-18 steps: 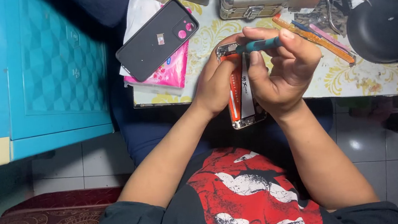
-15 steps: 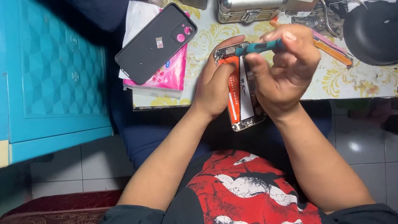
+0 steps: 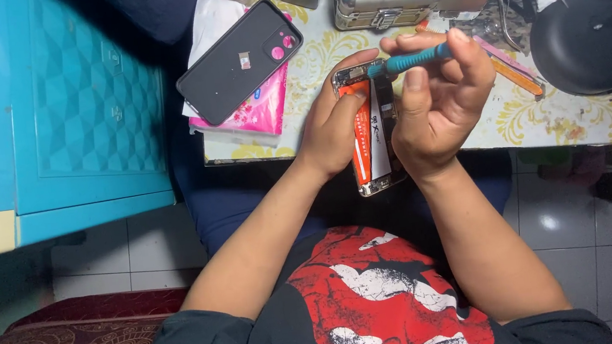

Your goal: Disassembling a smartphone to repair or replace internal components using a precision screwdriver.

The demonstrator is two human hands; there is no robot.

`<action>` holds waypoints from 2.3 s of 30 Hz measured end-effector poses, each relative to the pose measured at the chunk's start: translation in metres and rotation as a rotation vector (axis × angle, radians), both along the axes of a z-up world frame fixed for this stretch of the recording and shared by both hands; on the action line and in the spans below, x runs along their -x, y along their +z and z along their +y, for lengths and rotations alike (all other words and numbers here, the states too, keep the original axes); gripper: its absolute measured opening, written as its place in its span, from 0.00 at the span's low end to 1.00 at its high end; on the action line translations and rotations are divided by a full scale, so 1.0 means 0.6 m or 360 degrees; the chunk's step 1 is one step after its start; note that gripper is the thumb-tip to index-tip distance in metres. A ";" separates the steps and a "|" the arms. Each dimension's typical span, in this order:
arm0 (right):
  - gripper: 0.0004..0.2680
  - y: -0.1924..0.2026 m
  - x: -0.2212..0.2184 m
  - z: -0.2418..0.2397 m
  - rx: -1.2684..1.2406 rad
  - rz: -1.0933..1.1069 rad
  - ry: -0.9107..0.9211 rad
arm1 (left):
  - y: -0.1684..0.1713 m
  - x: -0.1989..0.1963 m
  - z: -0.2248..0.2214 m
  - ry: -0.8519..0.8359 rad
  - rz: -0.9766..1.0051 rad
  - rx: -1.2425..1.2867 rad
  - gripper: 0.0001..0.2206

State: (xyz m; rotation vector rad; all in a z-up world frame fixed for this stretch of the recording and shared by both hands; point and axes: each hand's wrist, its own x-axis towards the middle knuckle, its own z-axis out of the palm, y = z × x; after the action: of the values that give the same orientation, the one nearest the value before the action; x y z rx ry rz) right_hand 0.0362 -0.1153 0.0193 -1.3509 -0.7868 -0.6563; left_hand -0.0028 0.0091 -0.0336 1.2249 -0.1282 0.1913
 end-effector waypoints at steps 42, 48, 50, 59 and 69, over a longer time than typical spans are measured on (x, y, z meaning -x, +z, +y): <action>0.19 0.002 0.015 -0.007 -0.0013 0.0125 -0.0011 | 0.065 0.003 -0.011 -0.0106 0.0509 0.0087 0.21; 0.20 0.003 0.027 -0.006 -0.0077 0.0299 0.0037 | 0.046 -0.001 -0.011 -0.0168 0.0316 0.0179 0.22; 0.20 0.002 0.026 -0.004 -0.0104 0.0312 0.0036 | 0.041 -0.002 -0.012 -0.0163 0.0305 0.0207 0.22; 0.20 0.010 0.026 -0.007 -0.0143 0.0341 -0.0006 | 0.044 0.001 -0.012 -0.0163 0.0341 0.0233 0.21; 0.26 -0.035 0.001 -0.056 -0.0343 0.0559 -0.0383 | 0.058 0.002 -0.012 -0.0408 0.0655 0.0906 0.26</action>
State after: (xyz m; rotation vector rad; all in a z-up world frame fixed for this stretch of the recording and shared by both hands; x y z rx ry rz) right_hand 0.0354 -0.1487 -0.0015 -1.3238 -0.2655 -0.6471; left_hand -0.0042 0.0018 0.0015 0.6509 0.1231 -0.2386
